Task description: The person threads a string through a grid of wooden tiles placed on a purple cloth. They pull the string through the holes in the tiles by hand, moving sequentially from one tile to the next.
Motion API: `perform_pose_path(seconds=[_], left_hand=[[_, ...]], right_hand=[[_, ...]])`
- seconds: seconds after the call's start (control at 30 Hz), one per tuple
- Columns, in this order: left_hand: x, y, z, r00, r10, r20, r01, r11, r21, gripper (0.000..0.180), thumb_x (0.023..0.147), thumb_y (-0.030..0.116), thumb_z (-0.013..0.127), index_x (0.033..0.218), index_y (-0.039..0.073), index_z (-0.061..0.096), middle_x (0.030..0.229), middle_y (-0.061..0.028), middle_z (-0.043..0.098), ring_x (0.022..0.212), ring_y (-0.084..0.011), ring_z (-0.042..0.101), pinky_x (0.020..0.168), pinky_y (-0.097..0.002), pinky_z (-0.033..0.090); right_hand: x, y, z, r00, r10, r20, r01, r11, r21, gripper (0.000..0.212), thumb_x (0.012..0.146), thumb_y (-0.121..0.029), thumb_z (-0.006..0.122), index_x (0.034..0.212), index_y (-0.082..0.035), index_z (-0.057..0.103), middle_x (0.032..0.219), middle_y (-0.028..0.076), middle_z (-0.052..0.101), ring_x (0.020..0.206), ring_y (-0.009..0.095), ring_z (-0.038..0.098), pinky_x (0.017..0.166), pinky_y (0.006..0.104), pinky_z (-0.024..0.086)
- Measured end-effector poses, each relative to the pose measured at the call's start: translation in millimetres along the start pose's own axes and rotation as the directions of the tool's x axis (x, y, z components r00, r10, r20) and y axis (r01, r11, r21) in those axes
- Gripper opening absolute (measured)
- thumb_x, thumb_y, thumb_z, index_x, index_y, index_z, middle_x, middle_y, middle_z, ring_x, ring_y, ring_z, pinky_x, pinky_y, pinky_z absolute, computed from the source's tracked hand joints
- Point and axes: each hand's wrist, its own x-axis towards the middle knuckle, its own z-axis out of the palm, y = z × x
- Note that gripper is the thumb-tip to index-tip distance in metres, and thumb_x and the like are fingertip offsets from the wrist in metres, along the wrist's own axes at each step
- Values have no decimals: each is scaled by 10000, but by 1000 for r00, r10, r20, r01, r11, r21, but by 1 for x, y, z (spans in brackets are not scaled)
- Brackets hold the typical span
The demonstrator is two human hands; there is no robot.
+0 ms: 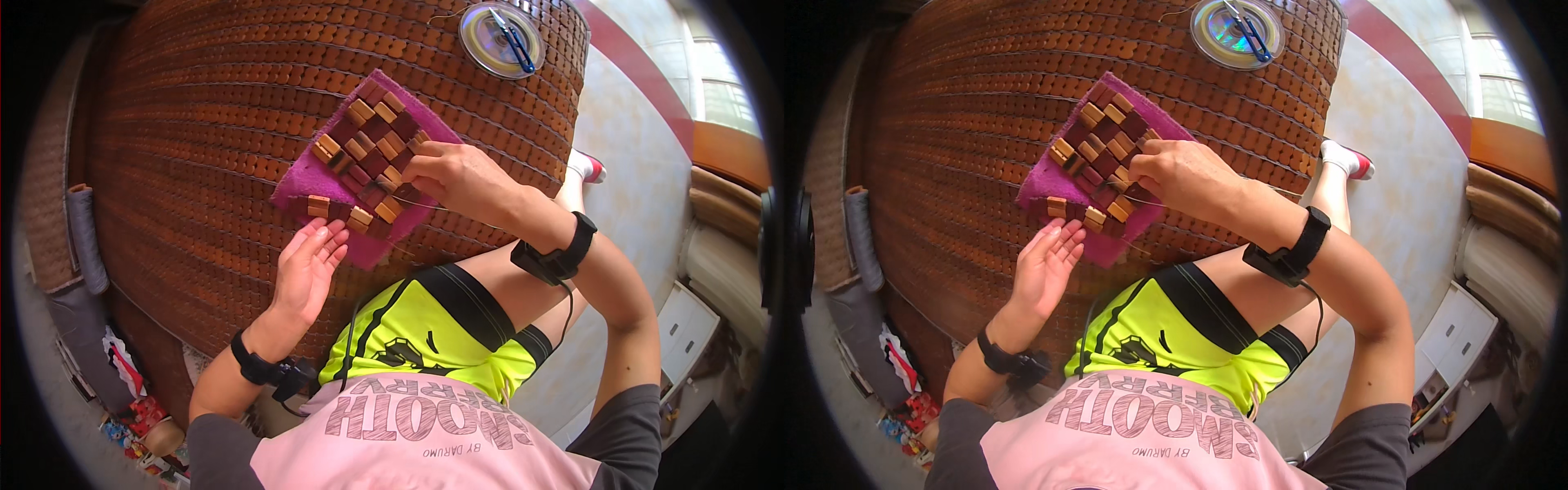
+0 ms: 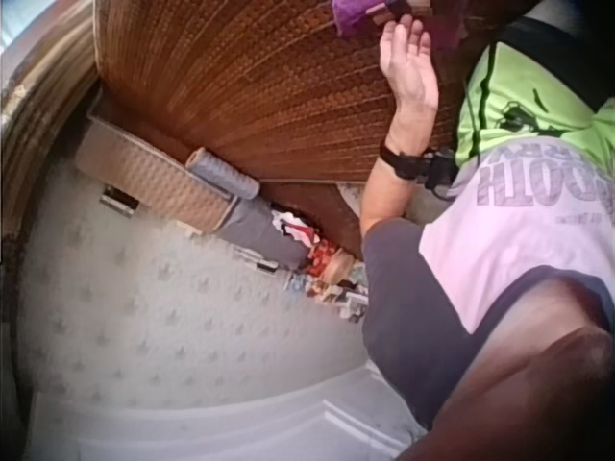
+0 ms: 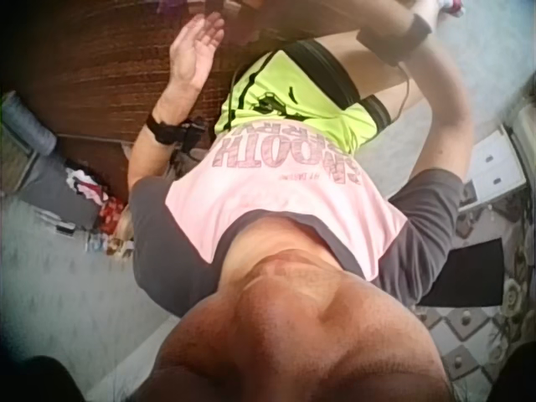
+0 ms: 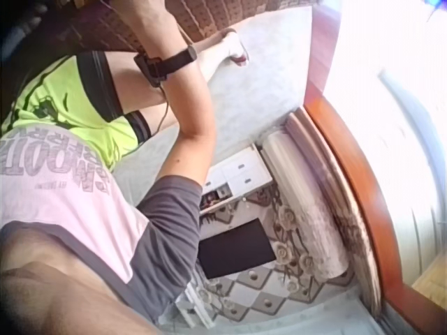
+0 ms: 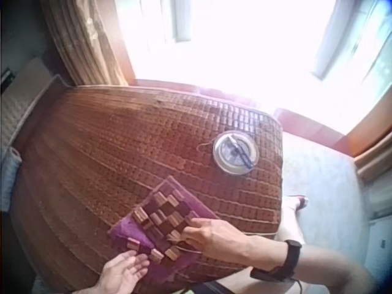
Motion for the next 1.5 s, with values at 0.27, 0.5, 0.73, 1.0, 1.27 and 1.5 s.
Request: perform_pose_path(seconds=[0.27,0.5,0.73,1.0,1.27,1.5], left_hand=[[15,6,14,887,436,153,-460,799,387,419,1019,66,583,1404,-8,435,1339,-125,558,1182,-177,568,1020,-306,480],[32,15,19,211,225,951,-653,-692,309,418,841,96,733,1249,29,672,1380,-74,622,1295,-309,530,1091,-442,427],[44,15,8,168,193,967,-697,-670,254,430,834,84,746,1254,20,680,1403,-89,623,1338,-333,544,1100,-473,454],[52,10,0,145,202,969,-701,-670,244,372,860,55,721,1231,25,700,1377,-90,645,1327,-337,566,1105,-479,460],[55,9,-4,143,184,972,-697,-679,231,342,927,116,642,1258,51,696,1398,-86,638,1371,-325,539,1171,-472,401],[55,8,-5,135,194,972,-699,-676,232,338,916,107,648,1244,51,708,1377,-82,654,1366,-320,547,1175,-469,400]], right_hand=[[-1,-2,2,1000,-24,-11,23,999,-31,94,897,-118,684,978,-78,708,873,113,633,829,332,677,694,443,562],[1,-6,2,994,-91,62,102,973,-207,144,808,-93,735,932,-71,666,883,81,593,827,284,654,662,400,559],[1,-14,-6,986,-95,136,138,926,-351,145,734,-68,733,865,-45,675,910,81,612,911,250,651,709,374,588],[13,-15,-13,967,-41,252,139,911,-387,243,766,-114,754,1006,-75,746,1010,64,671,1028,251,660,826,361,595],[19,-12,-16,974,-11,227,80,951,-297,239,797,-103,740,1035,-97,742,995,70,663,985,249,672,767,365,600],[20,-8,-16,972,15,236,58,952,-299,196,806,-109,733,1001,-97,734,952,65,654,949,248,678,721,369,601]])
